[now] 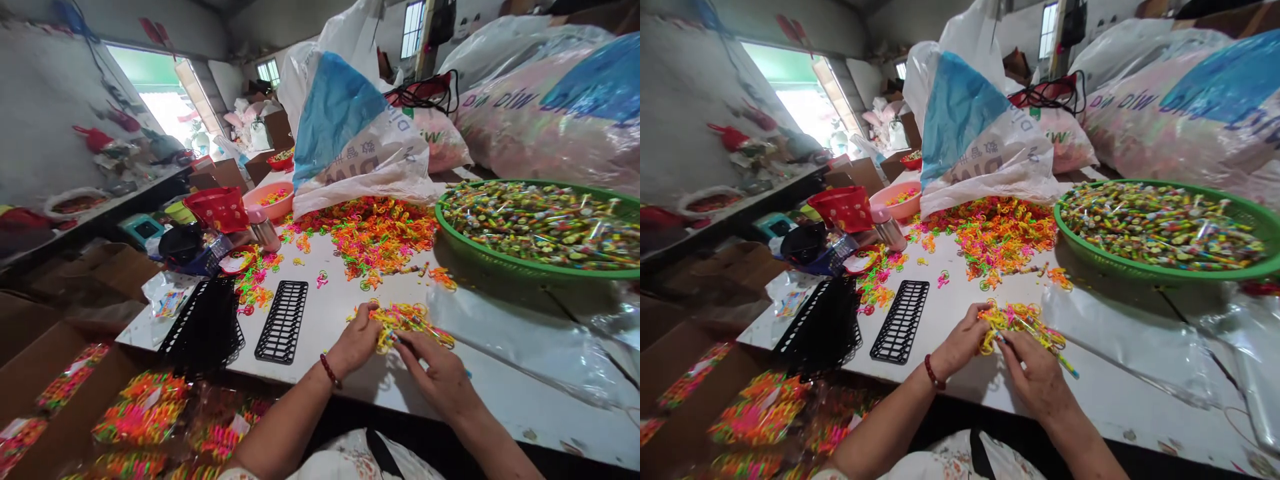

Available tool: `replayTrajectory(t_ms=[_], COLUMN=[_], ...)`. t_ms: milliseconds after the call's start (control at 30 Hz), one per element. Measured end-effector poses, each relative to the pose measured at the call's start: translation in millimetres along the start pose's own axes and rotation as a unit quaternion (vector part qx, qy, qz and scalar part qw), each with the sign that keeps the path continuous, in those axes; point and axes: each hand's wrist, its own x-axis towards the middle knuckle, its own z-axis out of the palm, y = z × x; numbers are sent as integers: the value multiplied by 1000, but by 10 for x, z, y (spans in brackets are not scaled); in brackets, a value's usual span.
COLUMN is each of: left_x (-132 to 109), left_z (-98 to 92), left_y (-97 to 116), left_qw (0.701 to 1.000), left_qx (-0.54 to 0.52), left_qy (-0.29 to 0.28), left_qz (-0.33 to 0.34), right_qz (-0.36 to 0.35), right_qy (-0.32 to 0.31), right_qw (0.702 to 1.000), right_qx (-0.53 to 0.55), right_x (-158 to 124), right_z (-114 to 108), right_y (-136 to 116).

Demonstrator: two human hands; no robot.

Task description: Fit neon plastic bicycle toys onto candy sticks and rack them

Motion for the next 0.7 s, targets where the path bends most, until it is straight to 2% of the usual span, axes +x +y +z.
replayTrajectory(t_ms=[67, 100, 167, 200, 267, 367, 467, 600, 700], left_x=[142, 238, 467, 587, 815, 1072, 1207, 1217, 1089], left_z=[-170, -285, -551, -687, -925, -1126, -1177, -1202, -1237], left_y=[-44, -75, -148, -187, -264, -357, -429, -507, -509], left_qw=[999, 994, 959, 936, 922, 923, 938, 963, 976], left_qx=[45, 94, 224, 280, 303, 298, 264, 173, 67], left_qy=[18, 62, 173, 210, 240, 239, 219, 198, 199], left_qz=[-8, -9, -7, -23, -34, -39, -46, -59, -63], right_qz=[27, 35, 39, 38, 31, 7, 0, 5, -31], right_qy=[2, 3, 8, 11, 13, -11, -32, -36, -49], right_qw=[998, 996, 988, 982, 971, 972, 970, 968, 981], right_qx=[-48, -79, -151, -187, -236, -236, -239, -248, -186], right_x=[-7, -14, -30, -38, -52, -68, -55, 105, 408], right_z=[-77, -115, -170, -180, -156, -39, 66, 70, 68], right_y=[168, 254, 410, 473, 565, 629, 632, 534, 350])
